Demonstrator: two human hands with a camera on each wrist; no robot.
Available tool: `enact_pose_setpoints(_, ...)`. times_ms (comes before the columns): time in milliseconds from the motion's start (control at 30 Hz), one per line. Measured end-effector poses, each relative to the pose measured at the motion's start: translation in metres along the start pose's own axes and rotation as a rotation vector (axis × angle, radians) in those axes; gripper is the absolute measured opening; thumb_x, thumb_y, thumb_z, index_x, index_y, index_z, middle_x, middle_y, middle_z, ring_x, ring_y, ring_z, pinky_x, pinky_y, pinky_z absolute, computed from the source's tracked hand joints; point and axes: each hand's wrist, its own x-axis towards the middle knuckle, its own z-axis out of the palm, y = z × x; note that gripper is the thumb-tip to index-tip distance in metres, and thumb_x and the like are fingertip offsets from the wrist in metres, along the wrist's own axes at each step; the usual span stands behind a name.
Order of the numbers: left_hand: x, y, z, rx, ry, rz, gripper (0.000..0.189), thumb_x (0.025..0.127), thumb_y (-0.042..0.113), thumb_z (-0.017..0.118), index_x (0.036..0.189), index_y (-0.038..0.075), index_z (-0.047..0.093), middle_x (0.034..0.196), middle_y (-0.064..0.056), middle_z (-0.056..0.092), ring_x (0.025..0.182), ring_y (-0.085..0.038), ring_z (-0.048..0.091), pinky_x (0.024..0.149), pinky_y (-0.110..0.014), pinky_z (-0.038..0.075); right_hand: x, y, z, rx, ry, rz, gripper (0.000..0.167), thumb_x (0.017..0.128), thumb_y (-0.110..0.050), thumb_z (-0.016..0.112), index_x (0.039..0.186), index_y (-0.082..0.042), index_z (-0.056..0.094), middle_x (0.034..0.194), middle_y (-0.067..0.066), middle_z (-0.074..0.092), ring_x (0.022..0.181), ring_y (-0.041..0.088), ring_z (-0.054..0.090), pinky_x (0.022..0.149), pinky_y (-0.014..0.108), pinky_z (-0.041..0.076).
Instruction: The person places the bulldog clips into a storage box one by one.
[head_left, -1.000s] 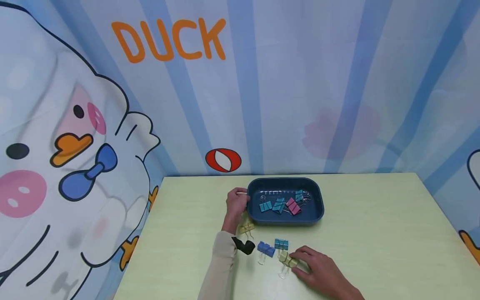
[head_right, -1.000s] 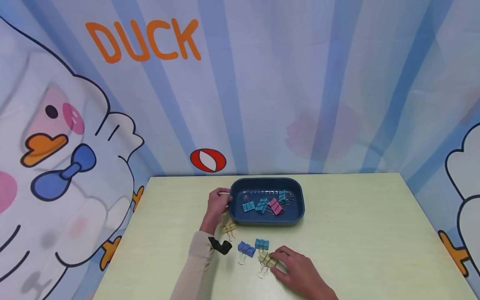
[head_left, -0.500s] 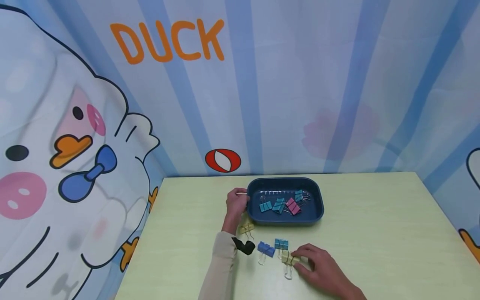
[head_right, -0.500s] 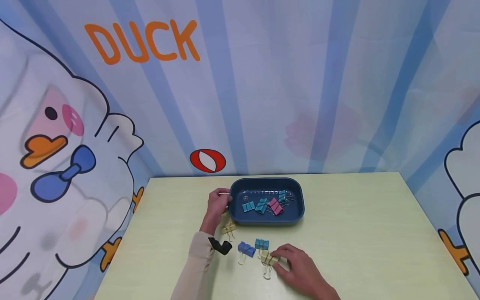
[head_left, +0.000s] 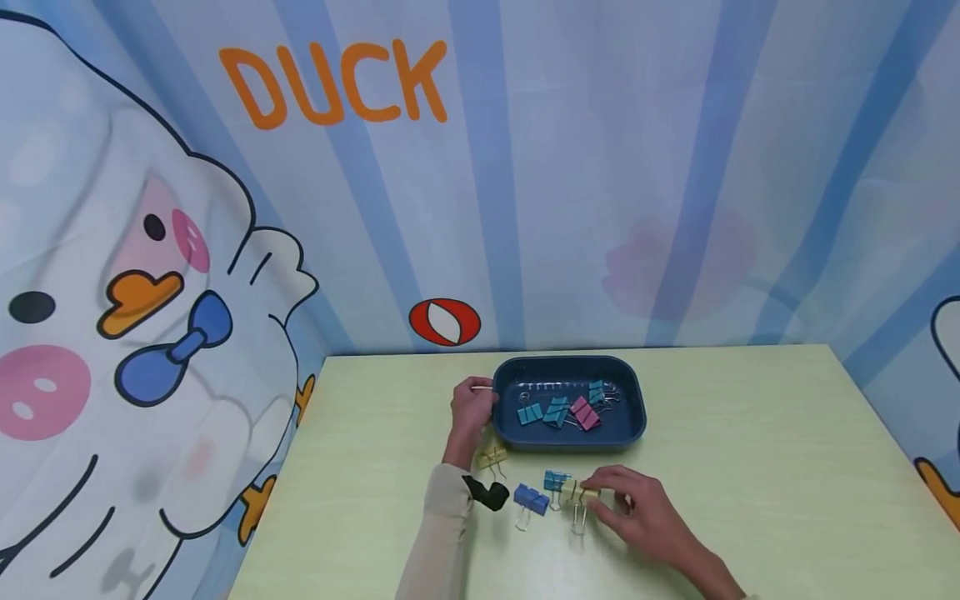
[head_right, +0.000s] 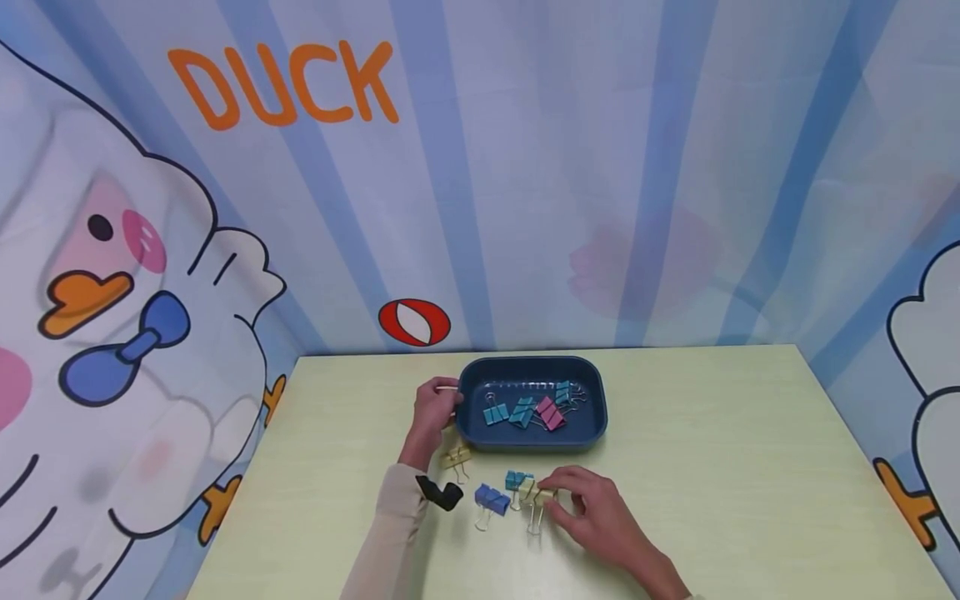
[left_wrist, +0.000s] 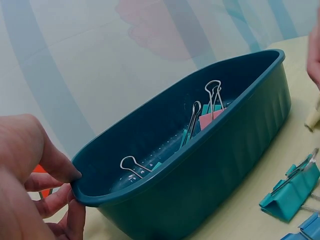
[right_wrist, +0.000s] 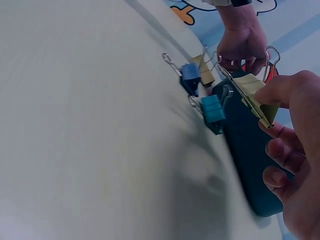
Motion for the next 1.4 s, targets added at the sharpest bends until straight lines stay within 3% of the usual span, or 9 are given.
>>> enact_pose_setpoints(700, -0.001, -0.002, -0.002, 0.004, -0.011, 0.009, 0.023, 0.097, 0.001, 0.061, 0.119, 0.003, 0.069, 0.102, -0.011, 0.064, 0.086, -0.024, 0.058, 0.069, -0.03, 0.052, 0.068, -0.023, -0.045, -0.068, 0.217, -0.251, 0.026, 0.09, -0.003, 0.082, 0.114, -0.012, 0.082, 0.114, 0.01, 0.075, 0.057, 0.001, 0.04, 0.053, 0.022, 0.037)
enact_pose_setpoints(1100, -0.001, 0.002, -0.001, 0.009, -0.004, -0.009, 0.022, 0.097, 0.001, 0.061, 0.118, 0.004, 0.069, 0.1, -0.011, 0.064, 0.085, -0.023, 0.057, 0.07, -0.031, 0.052, 0.11, -0.025, -0.065, -0.049, 0.291, -0.224, 0.023, 0.093, -0.004, 0.08, 0.115, -0.009, 0.082, 0.116, 0.012, 0.075, 0.056, 0.007, 0.041, 0.052, 0.027, 0.035)
enact_pose_setpoints(1400, -0.001, 0.002, -0.001, 0.01, -0.011, 0.003, 0.023, 0.096, 0.001, 0.061, 0.118, 0.004, 0.07, 0.103, -0.012, 0.067, 0.089, -0.025, 0.059, 0.071, -0.032, 0.052, 0.132, -0.032, -0.065, -0.006, 0.303, -0.201, 0.023, 0.097, -0.01, 0.077, 0.12, -0.011, 0.081, 0.119, 0.011, 0.074, 0.056, 0.012, 0.041, 0.054, 0.029, 0.035)
